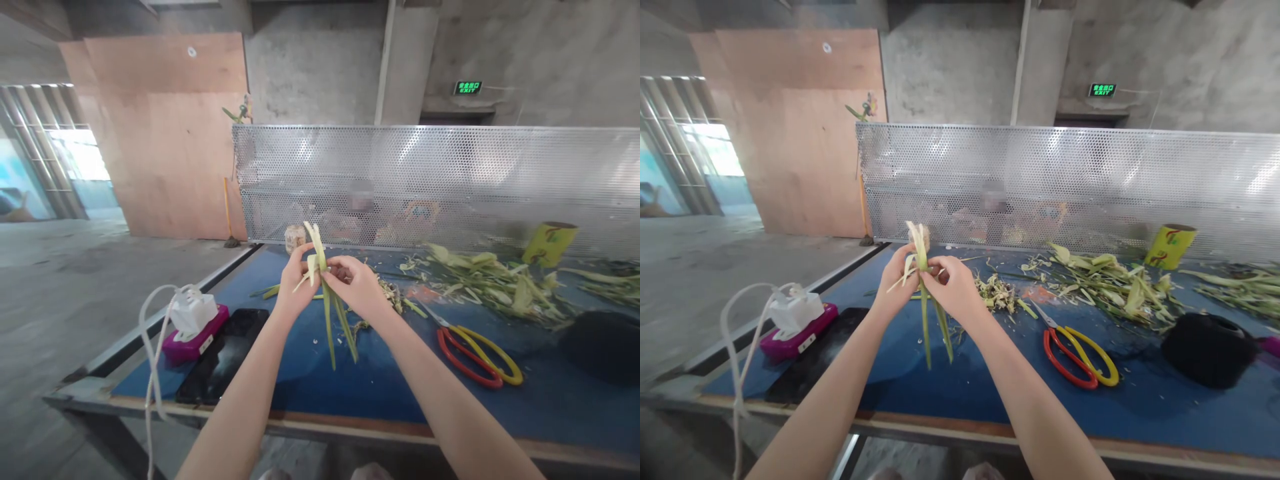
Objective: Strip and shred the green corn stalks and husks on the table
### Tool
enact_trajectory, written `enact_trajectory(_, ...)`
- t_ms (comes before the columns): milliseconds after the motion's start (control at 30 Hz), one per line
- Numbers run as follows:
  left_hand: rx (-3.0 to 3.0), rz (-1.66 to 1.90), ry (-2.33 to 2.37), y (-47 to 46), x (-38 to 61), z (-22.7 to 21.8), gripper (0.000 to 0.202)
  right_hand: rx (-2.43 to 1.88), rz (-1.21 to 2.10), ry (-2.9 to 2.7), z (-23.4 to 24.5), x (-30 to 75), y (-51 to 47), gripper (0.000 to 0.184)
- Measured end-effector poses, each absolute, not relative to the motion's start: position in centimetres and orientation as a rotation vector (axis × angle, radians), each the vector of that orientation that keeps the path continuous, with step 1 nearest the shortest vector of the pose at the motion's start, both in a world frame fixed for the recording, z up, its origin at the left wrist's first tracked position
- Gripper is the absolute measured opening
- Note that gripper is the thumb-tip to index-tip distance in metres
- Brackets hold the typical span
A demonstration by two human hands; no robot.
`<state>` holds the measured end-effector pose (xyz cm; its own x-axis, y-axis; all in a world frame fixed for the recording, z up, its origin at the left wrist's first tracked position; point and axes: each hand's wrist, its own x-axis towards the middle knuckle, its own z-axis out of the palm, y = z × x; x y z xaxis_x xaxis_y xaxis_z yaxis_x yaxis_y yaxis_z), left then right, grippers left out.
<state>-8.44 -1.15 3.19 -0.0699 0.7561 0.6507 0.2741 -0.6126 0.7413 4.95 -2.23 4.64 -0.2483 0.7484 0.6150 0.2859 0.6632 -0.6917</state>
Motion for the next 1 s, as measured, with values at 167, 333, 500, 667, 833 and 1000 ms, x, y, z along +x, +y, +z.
enact_trajectory(167, 1.577, 1.631, 0.937, -1.2, -8.0, 3.3, 0.045, -0.928, 0.442, -1.85, 4.9, 5.3, -2.3, 0.018)
enact_trajectory(333, 1.439, 1.469, 0.968, -1.8, -7.5, 4.2, 0.042, -1.0, 0.624, -1.825, 4.7, 6.0, -1.5, 0.013)
enact_trajectory(500, 1.387, 1.425, 1.044, -1.7, -7.4, 4.1, 0.043, -0.947, 0.841, -1.791, 4.3, 6.3, -0.8, 0.012)
enact_trajectory(667, 1.491, 1.399, 1.093, -1.0, -7.7, 3.3, 0.048, -0.95, 0.851, -1.777, 4.0, 6.3, -0.6, 0.012)
enact_trajectory(833, 1.595, 1.348, 1.06, -1.2, -7.5, 3.2, 0.052, -0.888, 0.857, -1.816, 3.6, 6.4, -0.5, 0.014)
enact_trajectory(1000, 1.588, 1.328, 1.034, -1.5, -7.5, 3.3, 0.055, -0.894, 0.863, -1.8, 3.8, 6.6, -0.4, 0.011)
